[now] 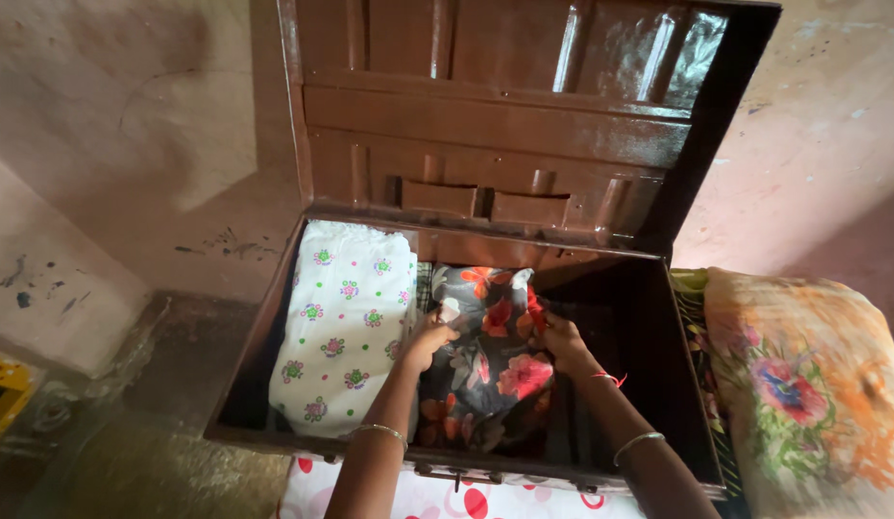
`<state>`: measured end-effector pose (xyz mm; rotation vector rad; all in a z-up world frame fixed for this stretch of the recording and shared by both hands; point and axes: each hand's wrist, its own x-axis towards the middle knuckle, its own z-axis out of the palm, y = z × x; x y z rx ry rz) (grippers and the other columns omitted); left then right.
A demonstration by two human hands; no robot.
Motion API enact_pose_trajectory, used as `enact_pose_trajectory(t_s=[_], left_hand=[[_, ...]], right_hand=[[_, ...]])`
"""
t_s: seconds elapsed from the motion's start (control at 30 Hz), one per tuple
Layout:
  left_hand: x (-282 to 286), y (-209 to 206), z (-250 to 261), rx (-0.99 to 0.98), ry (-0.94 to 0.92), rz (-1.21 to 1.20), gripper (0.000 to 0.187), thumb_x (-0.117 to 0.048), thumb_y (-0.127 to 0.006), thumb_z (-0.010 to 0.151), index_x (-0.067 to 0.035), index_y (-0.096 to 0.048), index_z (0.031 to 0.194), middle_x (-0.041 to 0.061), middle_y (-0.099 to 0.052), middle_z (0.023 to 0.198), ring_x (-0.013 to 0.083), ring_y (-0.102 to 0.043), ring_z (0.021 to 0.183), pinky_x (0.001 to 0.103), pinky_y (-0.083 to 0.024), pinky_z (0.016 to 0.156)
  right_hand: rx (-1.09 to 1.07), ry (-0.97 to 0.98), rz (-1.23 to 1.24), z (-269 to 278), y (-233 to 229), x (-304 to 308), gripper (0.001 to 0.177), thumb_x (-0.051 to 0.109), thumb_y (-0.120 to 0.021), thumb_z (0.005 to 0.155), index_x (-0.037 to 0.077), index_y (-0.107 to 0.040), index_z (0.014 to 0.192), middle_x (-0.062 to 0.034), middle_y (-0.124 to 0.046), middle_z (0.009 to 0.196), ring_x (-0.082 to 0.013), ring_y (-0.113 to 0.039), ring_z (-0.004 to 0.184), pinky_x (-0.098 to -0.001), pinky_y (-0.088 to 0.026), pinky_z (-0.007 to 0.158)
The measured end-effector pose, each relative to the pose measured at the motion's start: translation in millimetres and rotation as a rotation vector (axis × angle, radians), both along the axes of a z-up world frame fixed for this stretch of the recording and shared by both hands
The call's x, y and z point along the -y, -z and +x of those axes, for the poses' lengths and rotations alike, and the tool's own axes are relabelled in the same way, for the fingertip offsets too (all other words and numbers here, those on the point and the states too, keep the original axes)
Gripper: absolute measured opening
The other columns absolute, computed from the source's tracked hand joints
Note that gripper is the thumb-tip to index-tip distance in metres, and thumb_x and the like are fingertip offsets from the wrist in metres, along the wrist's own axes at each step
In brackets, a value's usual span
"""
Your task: The person places several folded patterned cloths into an open brown suitcase. They arrange each cloth one at a time, pressing them down to fit neatly inside the suitcase.
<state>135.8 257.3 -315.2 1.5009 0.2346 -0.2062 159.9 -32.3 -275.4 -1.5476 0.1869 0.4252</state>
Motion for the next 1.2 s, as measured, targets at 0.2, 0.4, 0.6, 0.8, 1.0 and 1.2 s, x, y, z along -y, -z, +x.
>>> enact_pose_trajectory(t_s=[0.2,0.4,0.6,0.8,1.0,1.2], left_hand=[[1,-2,-4,0.056,-0.052,0.103,0.045,0.005,-0.077,0.072,-0.003,-0.07,0.116,0.005,-0.074,0.106,0.0174,-0.067,0.095,0.033,-0.053,0.082],[5,-14,-13,0.028,-0.093,0.501,0.065,-0.011,-0.089,0.067,0.0,-0.059,0.124,0.018,-0.07,0.117,0.032,-0.067,0.112,0.042,-0.053,0.093],[8,-38,-25,-0.022,0.003,0.763,0.091,-0.027,-0.091,0.067,-0.002,-0.041,0.14,0.026,-0.067,0.12,0.042,-0.065,0.115,0.047,-0.052,0.098],[11,-67,-40,-0.092,0.143,0.956,0.086,-0.045,-0.091,0.068,-0.005,-0.053,0.134,0.021,-0.069,0.124,0.0377,-0.067,0.119,0.045,-0.054,0.101],[12,-72,-44,-0.191,0.326,0.952,0.137,-0.035,-0.095,0.067,0.001,-0.001,0.16,0.034,-0.043,0.148,0.0445,-0.052,0.134,0.045,-0.045,0.111],[8,-40,-29,-0.194,0.359,0.906,0.112,-0.015,-0.067,0.078,0.003,0.006,0.161,0.037,-0.046,0.147,0.0465,-0.053,0.133,0.046,-0.044,0.113]], right_hand=[[-0.016,0.037,0.01,3,15,0,0.029,-0.007,-0.054,0.089,0.009,-0.07,0.105,-0.0014,-0.062,0.079,-0.0145,-0.061,0.067,-0.0308,-0.053,0.054],[0.018,-0.043,-0.025,-1,26,9,0.027,-0.013,-0.062,0.079,0.001,-0.072,0.099,-0.0062,-0.068,0.082,-0.0155,-0.063,0.068,-0.0304,-0.052,0.056],[-0.092,-0.111,0.082,-10,15,18,0.026,-0.011,-0.069,0.075,0.0,-0.073,0.098,-0.0077,-0.071,0.084,-0.0162,-0.066,0.069,-0.0295,-0.055,0.057],[-0.047,-0.308,-0.104,-16,5,27,0.039,-0.008,-0.079,0.073,0.002,-0.068,0.109,-0.0103,-0.07,0.085,-0.018,-0.065,0.069,-0.0297,-0.05,0.056],[-0.036,-0.364,-0.132,-23,7,23,0.062,-0.01,-0.079,0.065,0.005,-0.052,0.118,-0.0136,-0.073,0.095,-0.0227,-0.077,0.081,-0.0323,-0.061,0.077],[-0.168,-0.278,-0.283,-27,4,27,0.061,-0.003,-0.067,0.071,0.018,-0.054,0.127,-0.0095,-0.068,0.091,-0.0223,-0.064,0.068,-0.0381,-0.05,0.054]])
